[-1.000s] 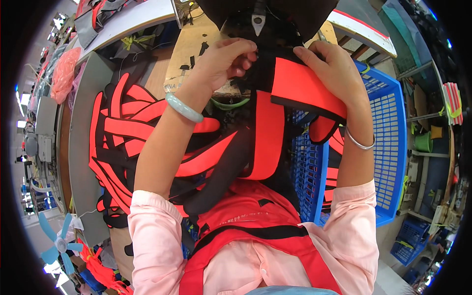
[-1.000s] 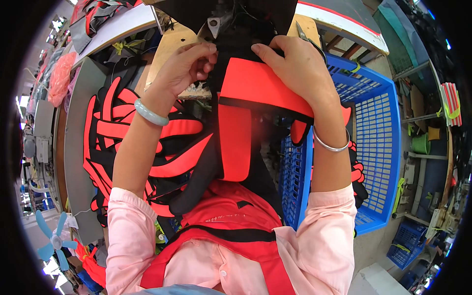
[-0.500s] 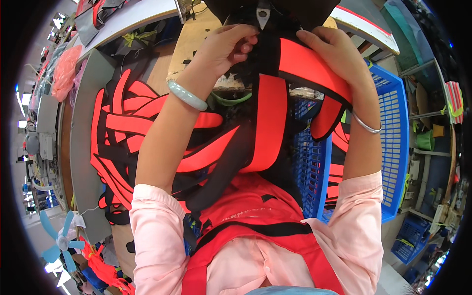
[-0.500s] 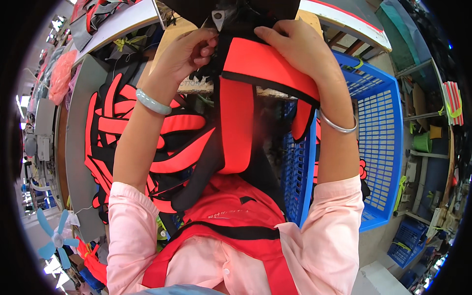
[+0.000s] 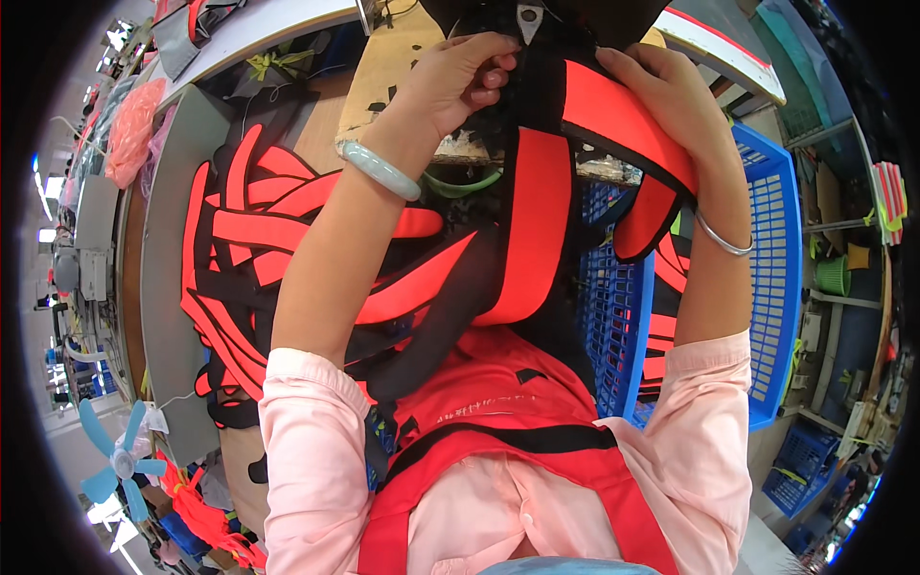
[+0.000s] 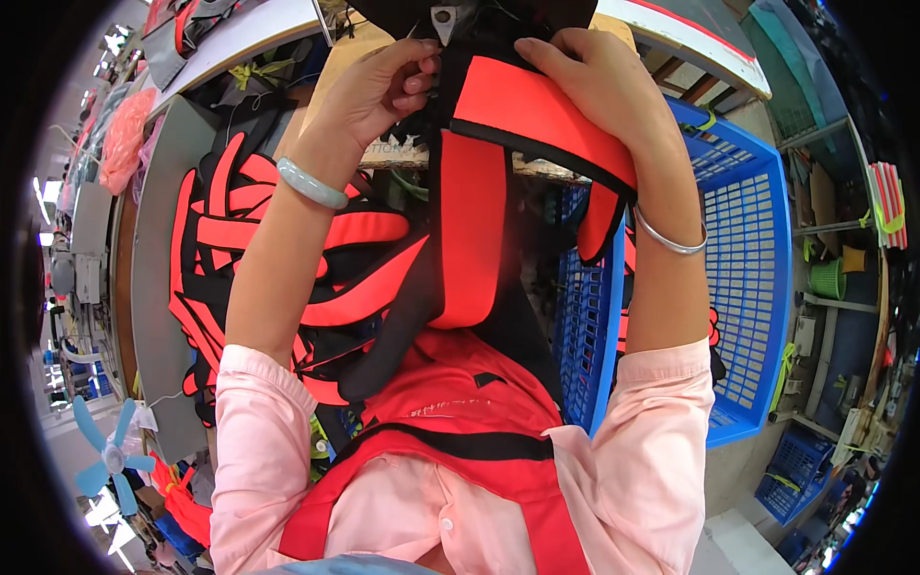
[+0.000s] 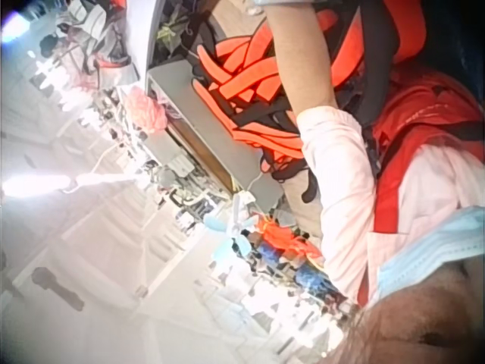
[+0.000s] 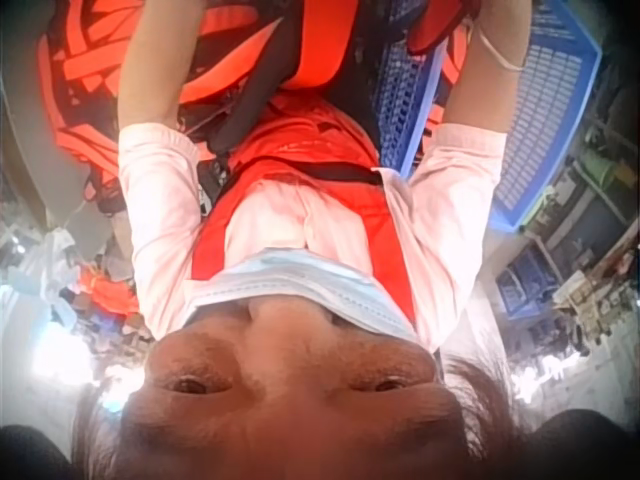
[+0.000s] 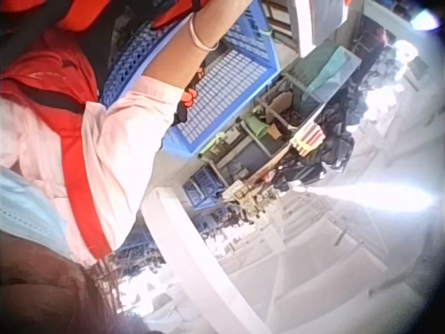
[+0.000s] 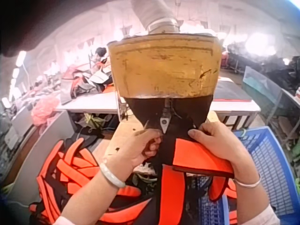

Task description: The person assembles red and black fabric components by hand. They pick up a black fabric piece, fold it, and attach a red rectangular strip to it, repeating this process for multiple units in a factory setting.

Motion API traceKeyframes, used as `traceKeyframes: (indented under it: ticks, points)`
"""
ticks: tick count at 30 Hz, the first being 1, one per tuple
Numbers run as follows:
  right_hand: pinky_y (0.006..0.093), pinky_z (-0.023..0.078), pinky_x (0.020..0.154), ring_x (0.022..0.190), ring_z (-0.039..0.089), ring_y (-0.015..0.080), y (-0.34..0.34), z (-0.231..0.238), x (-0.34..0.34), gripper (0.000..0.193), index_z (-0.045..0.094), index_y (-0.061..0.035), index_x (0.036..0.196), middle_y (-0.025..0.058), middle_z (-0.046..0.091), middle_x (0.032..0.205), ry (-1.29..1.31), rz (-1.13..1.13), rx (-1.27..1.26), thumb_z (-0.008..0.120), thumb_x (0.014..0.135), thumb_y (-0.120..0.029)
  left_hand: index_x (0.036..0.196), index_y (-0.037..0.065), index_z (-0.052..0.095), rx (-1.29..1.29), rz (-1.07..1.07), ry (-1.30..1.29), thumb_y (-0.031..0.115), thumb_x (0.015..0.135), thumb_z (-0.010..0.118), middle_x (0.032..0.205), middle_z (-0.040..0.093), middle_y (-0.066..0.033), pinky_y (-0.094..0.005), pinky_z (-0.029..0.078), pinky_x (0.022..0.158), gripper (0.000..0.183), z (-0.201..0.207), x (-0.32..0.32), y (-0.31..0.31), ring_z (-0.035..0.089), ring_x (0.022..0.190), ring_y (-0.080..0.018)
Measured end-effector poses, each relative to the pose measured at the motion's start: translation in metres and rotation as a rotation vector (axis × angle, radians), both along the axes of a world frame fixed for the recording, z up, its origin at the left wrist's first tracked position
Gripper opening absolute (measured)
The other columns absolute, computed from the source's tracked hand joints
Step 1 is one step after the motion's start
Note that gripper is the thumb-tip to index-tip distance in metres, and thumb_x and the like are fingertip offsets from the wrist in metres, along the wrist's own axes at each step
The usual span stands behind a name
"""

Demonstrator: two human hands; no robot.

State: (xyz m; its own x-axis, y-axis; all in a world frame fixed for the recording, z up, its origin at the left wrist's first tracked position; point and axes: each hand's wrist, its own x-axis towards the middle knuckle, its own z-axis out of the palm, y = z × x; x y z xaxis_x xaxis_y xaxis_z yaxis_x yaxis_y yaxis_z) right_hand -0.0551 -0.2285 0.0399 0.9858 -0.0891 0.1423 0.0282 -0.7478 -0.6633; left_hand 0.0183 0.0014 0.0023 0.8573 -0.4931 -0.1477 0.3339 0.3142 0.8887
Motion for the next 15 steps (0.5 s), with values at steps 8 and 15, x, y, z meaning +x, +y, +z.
traceKeyframes:
  ticks: [8,15]
  points:
    - [0.0319,0.049,0.066,0.067,0.063,0.0188,-0.004,0.001,-0.004,0.048,0.069,0.0018,0.095,0.0118,0.066,0.073,0.005,-0.026,0.002,0.06,0.089,-0.045,0.093,0.001,0.06,0.043,0.093,0.052,0.023,0.089,0.067,0.08,0.06,-0.0044,-0.0224,0.041,0.054,0.024,-0.008,0.0,0.004,0.053,0.065,-0.0102]
    - [0.0258,0.04,0.058,0.063,0.049,0.0082,-0.007,-0.004,-0.046,0.037,0.064,0.0035,0.084,0.0025,0.056,0.067,-0.01,0.027,0.2,0.063,0.091,-0.033,0.13,-0.003,0.052,0.205,-0.166,-0.282,0.029,0.095,0.061,0.122,0.06,-0.0081,-0.0277,0.045,0.096,0.048,-0.054,-0.102,0.005,0.057,0.109,-0.0139]
